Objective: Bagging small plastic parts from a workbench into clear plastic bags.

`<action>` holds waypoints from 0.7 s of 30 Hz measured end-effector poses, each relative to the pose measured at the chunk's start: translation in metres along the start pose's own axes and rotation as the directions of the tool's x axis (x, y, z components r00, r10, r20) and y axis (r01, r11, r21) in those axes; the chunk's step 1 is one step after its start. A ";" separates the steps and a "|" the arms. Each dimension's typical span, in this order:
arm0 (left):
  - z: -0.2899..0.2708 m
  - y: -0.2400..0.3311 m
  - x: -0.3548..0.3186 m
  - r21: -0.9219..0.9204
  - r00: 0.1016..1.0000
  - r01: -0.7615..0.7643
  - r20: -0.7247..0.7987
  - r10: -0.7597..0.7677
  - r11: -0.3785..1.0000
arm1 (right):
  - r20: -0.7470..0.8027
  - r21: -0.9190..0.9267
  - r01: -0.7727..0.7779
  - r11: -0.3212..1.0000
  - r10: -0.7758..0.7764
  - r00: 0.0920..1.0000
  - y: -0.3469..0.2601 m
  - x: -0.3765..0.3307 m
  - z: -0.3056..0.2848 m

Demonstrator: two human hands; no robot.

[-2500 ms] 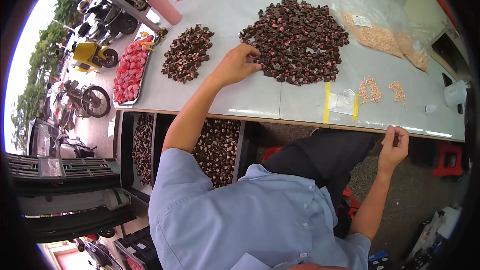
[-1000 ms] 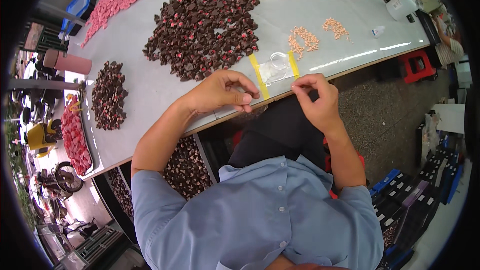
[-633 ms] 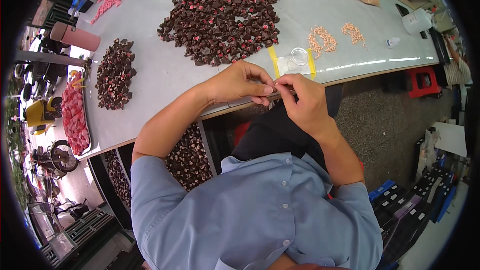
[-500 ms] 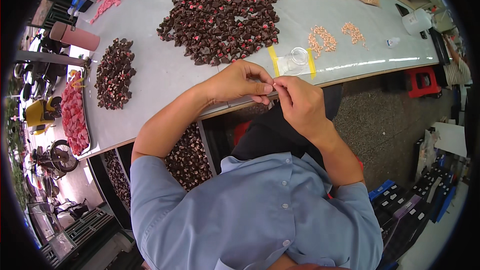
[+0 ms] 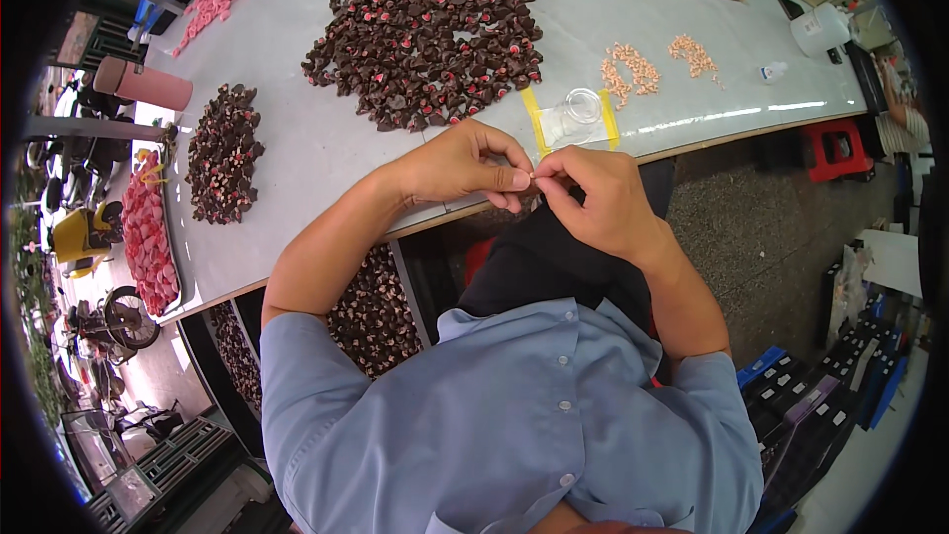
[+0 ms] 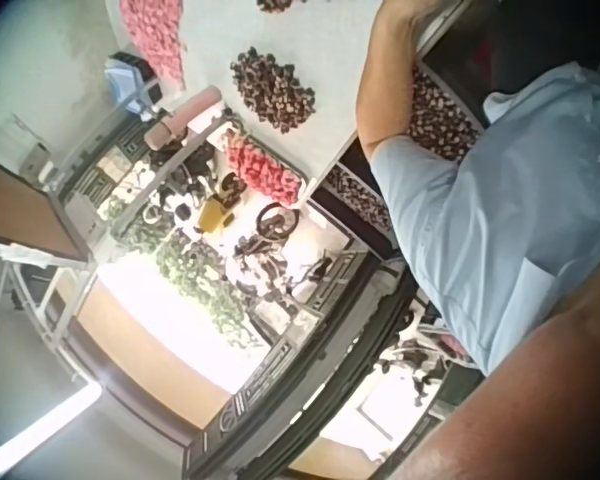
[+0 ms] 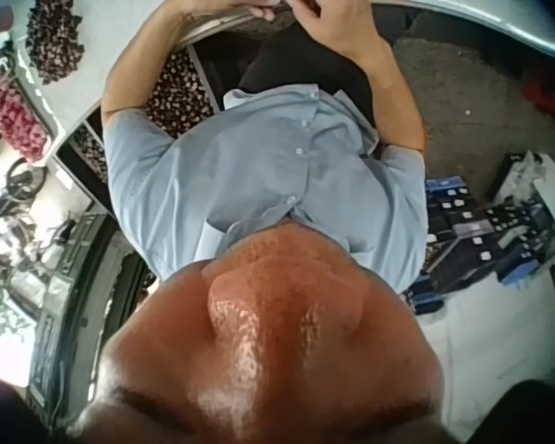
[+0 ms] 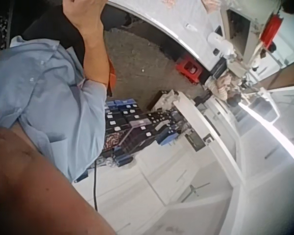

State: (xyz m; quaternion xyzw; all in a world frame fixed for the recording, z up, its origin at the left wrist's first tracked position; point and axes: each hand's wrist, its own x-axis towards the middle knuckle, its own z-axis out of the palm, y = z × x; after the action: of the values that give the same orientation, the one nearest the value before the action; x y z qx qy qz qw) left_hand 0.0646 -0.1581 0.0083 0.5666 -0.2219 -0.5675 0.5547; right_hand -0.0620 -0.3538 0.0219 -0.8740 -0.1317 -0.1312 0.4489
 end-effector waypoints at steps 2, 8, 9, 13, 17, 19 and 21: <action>0.002 0.003 0.001 0.051 0.999 0.009 0.038 -0.011 0.999 | 0.017 -0.062 0.049 0.997 -0.048 0.999 0.004 0.000 0.001; 0.001 0.000 -0.001 0.054 0.999 0.001 0.048 -0.003 0.999 | 0.016 -0.029 0.061 0.998 -0.061 0.998 0.005 0.002 0.003; 0.001 0.000 -0.001 0.051 0.999 0.000 0.045 -0.003 0.999 | 0.020 -0.027 0.062 0.998 -0.062 0.998 0.006 0.002 0.003; 0.002 0.004 -0.001 0.051 0.999 0.006 0.037 -0.008 0.999 | 0.014 -0.044 0.091 0.995 -0.090 0.996 0.011 0.001 0.005; 0.001 0.000 0.000 0.060 0.999 0.000 0.044 -0.003 0.998 | 0.024 -0.058 0.127 0.990 -0.125 0.992 0.013 0.003 0.003; 0.000 0.000 0.000 0.052 0.999 -0.006 0.046 0.004 0.999 | 0.047 -0.058 0.131 0.990 -0.128 0.991 0.012 0.005 0.001; 0.001 0.000 -0.001 0.042 0.999 -0.016 0.049 0.014 0.999 | 0.073 -0.062 0.135 0.989 -0.131 0.989 0.012 0.005 0.000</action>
State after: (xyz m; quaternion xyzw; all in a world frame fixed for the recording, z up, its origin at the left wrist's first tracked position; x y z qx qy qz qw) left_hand 0.0640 -0.1579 0.0087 0.5623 -0.2517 -0.5721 0.5415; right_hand -0.0527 -0.3599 0.0147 -0.8818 -0.2006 -0.1351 0.4049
